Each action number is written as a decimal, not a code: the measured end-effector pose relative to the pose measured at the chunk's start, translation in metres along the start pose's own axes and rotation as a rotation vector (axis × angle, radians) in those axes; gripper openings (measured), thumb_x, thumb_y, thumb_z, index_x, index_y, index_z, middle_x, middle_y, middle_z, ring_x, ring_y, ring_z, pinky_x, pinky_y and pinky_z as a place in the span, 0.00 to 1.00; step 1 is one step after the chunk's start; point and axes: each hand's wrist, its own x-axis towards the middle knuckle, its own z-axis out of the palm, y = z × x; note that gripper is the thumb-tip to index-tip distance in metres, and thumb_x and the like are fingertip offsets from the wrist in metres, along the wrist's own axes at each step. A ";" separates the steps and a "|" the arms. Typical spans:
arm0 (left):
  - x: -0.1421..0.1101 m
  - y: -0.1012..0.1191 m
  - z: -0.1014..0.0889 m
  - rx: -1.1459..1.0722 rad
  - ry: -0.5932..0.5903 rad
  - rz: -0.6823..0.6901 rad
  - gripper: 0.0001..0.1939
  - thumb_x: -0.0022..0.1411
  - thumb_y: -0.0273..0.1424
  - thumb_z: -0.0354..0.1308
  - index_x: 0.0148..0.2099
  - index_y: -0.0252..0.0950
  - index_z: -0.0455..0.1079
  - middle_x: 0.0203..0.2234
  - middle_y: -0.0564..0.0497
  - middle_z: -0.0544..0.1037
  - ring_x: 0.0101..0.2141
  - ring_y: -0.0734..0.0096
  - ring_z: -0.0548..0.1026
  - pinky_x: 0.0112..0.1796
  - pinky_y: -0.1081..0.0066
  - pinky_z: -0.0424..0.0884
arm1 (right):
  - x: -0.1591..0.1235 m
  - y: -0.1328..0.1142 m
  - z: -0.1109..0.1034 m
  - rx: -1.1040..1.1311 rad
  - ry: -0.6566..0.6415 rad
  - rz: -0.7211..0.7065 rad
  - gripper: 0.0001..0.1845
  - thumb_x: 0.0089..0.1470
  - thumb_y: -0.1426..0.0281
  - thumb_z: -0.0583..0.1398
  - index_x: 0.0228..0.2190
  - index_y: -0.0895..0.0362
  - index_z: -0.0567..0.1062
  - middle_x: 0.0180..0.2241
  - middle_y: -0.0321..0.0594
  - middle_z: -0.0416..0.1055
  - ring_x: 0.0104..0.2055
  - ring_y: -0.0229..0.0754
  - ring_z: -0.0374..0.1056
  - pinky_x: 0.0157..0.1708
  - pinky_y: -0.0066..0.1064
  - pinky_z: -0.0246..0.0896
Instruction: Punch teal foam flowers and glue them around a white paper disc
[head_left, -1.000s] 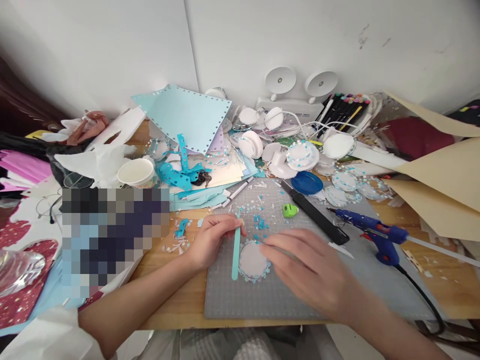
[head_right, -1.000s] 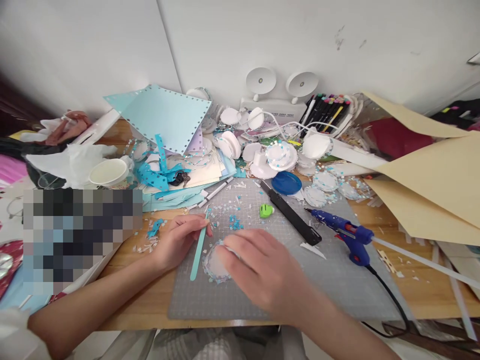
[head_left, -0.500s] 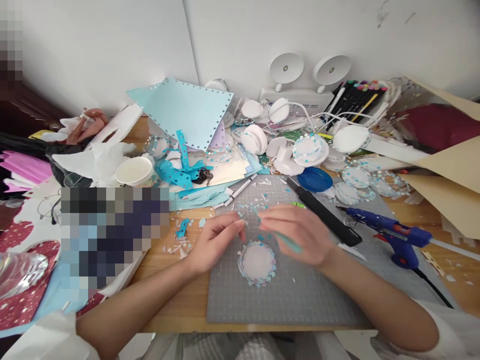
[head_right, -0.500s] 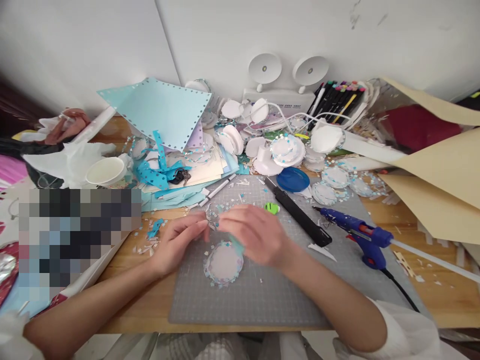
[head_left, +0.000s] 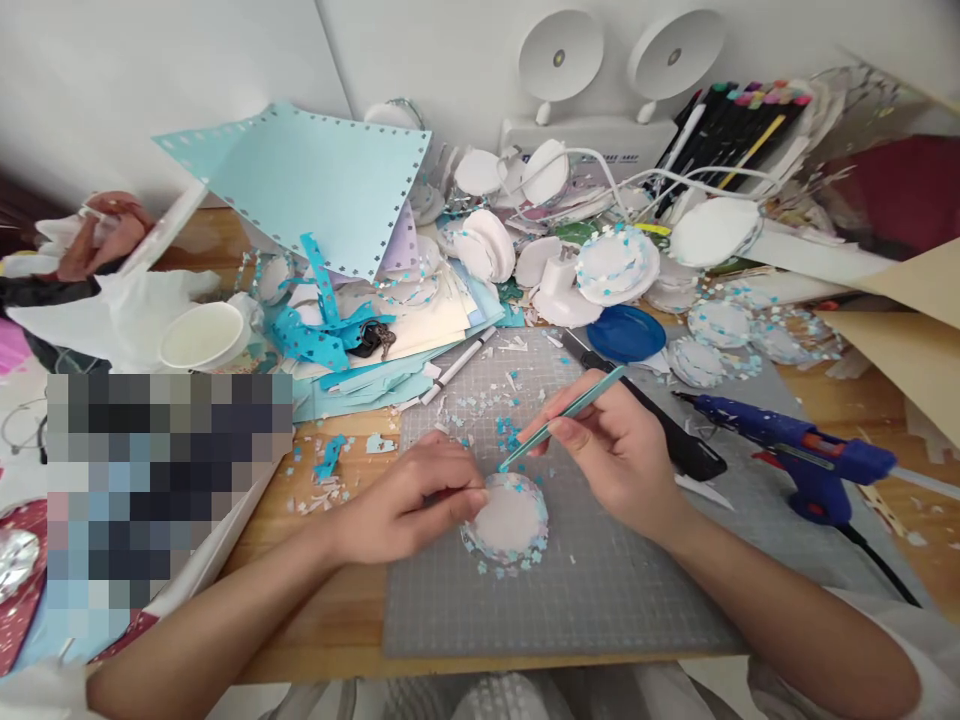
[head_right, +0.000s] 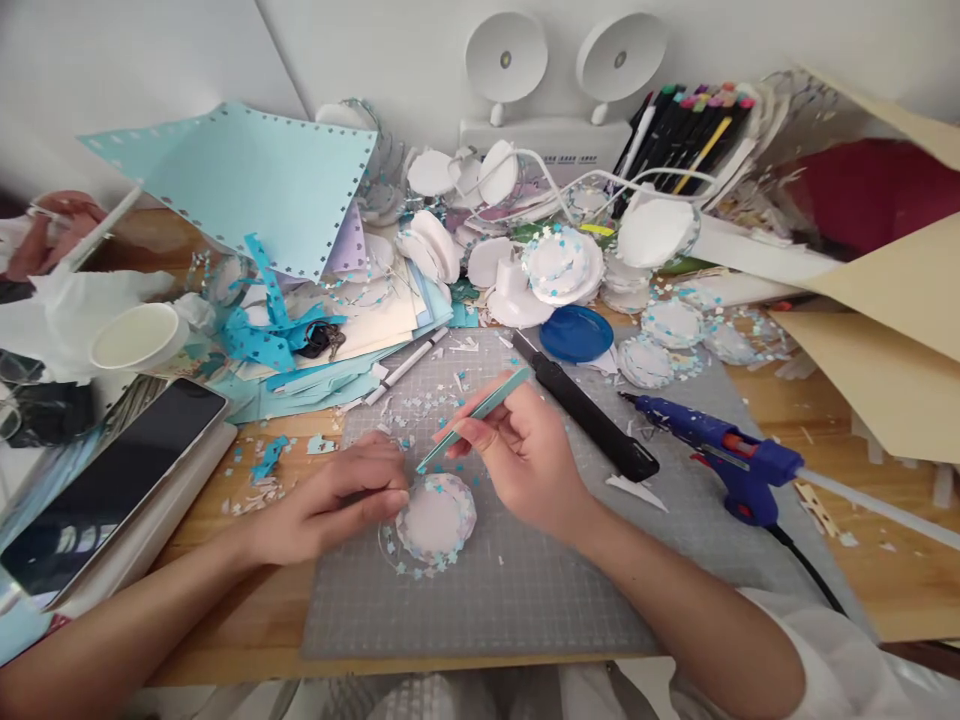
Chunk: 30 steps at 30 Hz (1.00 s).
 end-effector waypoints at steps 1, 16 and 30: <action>0.000 0.000 0.000 0.003 -0.006 -0.003 0.14 0.70 0.30 0.43 0.30 0.34 0.59 0.24 0.54 0.65 0.30 0.73 0.64 0.40 0.67 0.57 | -0.001 0.000 0.001 0.008 -0.018 0.015 0.05 0.58 0.67 0.58 0.31 0.55 0.67 0.27 0.37 0.76 0.26 0.36 0.72 0.26 0.27 0.71; -0.002 -0.005 0.003 -0.008 0.043 -0.014 0.16 0.71 0.31 0.40 0.29 0.35 0.53 0.24 0.55 0.61 0.28 0.73 0.61 0.40 0.68 0.57 | -0.003 0.001 0.006 -0.009 -0.069 0.125 0.06 0.57 0.65 0.59 0.30 0.54 0.68 0.26 0.37 0.75 0.26 0.35 0.72 0.26 0.27 0.71; -0.002 -0.006 0.005 -0.022 0.044 -0.003 0.16 0.71 0.30 0.40 0.28 0.36 0.52 0.23 0.55 0.60 0.28 0.73 0.60 0.39 0.68 0.56 | -0.001 0.002 0.003 0.046 -0.065 0.202 0.08 0.56 0.62 0.60 0.30 0.53 0.68 0.27 0.36 0.76 0.28 0.37 0.73 0.27 0.30 0.71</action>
